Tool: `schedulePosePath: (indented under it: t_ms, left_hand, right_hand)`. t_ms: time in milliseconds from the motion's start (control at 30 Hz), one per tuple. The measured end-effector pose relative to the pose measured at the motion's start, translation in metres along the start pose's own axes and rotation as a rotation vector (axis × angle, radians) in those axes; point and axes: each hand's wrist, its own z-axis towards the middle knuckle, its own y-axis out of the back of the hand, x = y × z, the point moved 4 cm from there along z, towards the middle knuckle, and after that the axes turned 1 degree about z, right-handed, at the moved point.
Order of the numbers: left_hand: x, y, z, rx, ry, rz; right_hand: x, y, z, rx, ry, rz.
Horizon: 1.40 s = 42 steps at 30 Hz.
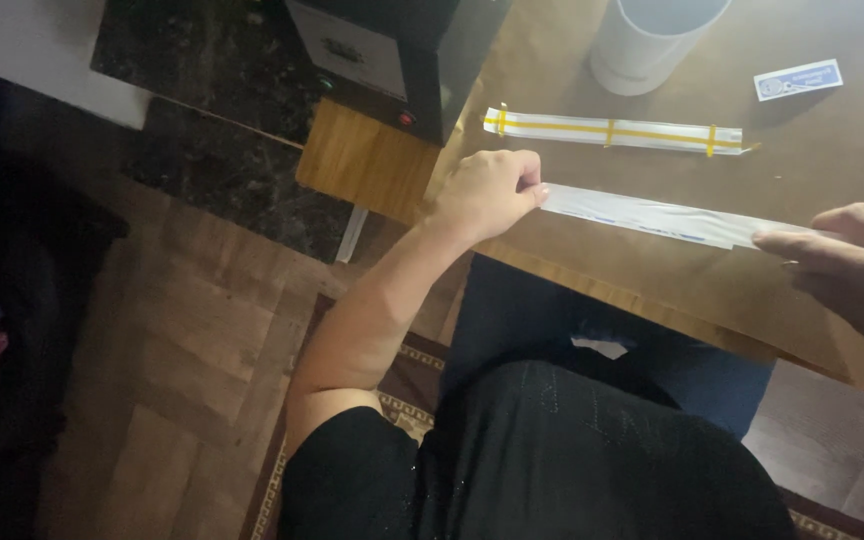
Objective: Preparing printed labels for mug sublimation by cutting them and applying heat-resistant tape
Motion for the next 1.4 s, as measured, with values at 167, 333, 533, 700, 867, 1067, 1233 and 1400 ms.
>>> schedulePosePath:
  t_ms: [167,333,533,700,867,1067,1233,1400]
  left_hand:
    - [0.003,-0.005,0.007,-0.021,-0.023,0.006]
    - [-0.005,0.005,-0.002,0.087,0.064,0.029]
    - [-0.009,0.007,-0.005,0.074,0.022,0.035]
    - [-0.01,0.004,-0.001,0.058,0.063,0.098]
    - [-0.01,0.0,0.0,0.039,0.064,0.11]
    - [-0.016,0.006,-0.003,0.054,0.108,0.18]
    - [-0.016,0.003,-0.003,0.011,0.094,0.155]
    - [-0.025,-0.001,-0.005,-0.122,0.003,0.158]
  right_hand:
    - [-0.01,-0.013,-0.014,0.02,-0.046,-0.071]
    - [0.012,0.008,0.004,0.049,-0.022,-0.121]
    - [0.021,0.015,0.015,0.335,-0.138,-0.348]
    - [0.051,0.048,0.042,0.591,-0.183,-0.542]
    - [0.065,0.059,0.053,0.774,-0.181,-0.561]
    - [0.063,0.057,0.054,0.8,-0.208,-0.497]
    - [0.056,0.049,0.051,0.742,-0.211,-0.424]
    - [0.053,0.05,0.048,0.682,-0.17,-0.411]
